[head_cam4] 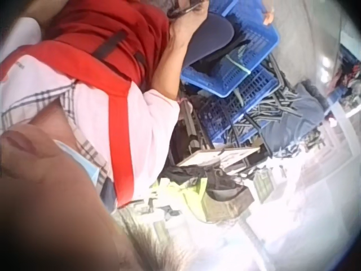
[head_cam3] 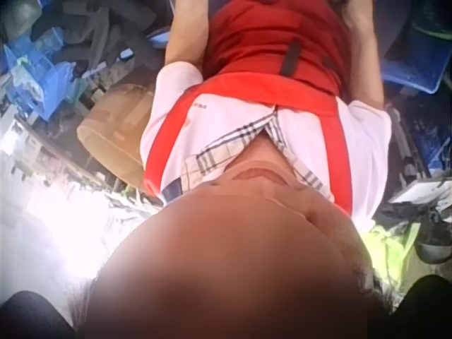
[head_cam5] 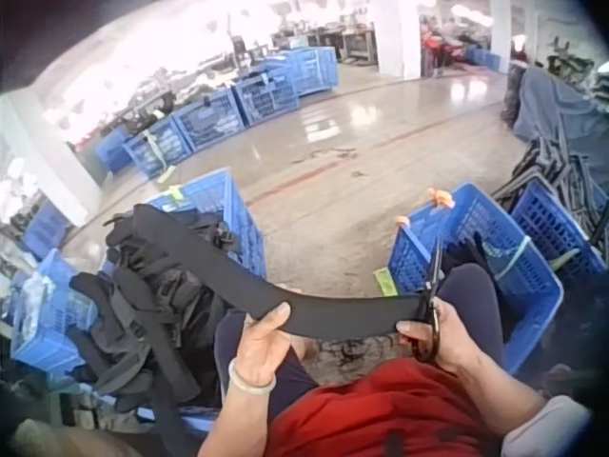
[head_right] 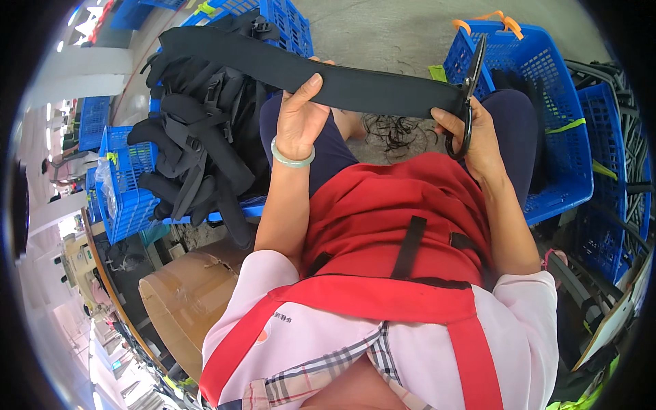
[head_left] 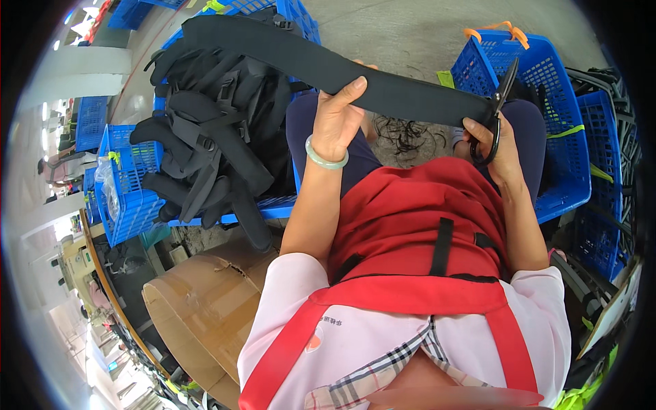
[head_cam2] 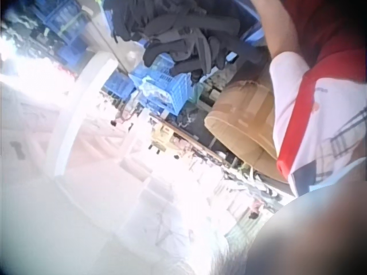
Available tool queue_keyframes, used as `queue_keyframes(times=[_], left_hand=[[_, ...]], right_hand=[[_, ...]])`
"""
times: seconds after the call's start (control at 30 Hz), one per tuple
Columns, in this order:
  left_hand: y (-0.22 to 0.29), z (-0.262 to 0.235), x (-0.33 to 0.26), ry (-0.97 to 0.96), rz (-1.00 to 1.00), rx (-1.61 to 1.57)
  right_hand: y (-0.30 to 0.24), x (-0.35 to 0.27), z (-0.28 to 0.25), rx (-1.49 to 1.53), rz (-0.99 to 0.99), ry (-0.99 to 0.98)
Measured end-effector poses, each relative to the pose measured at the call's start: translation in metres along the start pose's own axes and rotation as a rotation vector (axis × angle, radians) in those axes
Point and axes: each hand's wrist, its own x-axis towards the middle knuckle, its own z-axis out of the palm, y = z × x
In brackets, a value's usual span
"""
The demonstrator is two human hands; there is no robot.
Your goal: Trimming excess rubber or foam material from curved black components using scissors.
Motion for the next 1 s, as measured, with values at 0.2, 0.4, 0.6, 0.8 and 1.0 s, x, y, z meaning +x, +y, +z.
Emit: queue_keyframes(times=[0.2, 0.4, 0.6, 0.8, 1.0], left_hand=[[0.003, -0.002, -0.001, 0.029, -0.005, 0.000], [0.001, -0.003, 0.001, 0.035, -0.011, -0.015], [0.002, -0.002, 0.000, 0.000, -0.006, -0.019], [-0.018, 0.015, -0.003, 0.074, -0.019, -0.048], [-0.033, 0.020, -0.017, 0.043, -0.123, 0.070]], right_hand=[[-0.011, -0.004, 0.012, -0.060, 0.050, 0.023], [-0.005, -0.003, 0.010, 0.074, 0.000, -0.046], [-0.008, -0.006, 0.011, 0.035, 0.022, -0.037], [0.004, -0.007, 0.053, 0.137, -0.096, -0.009], [0.020, -0.015, 0.075, 0.042, -0.093, -0.189]])
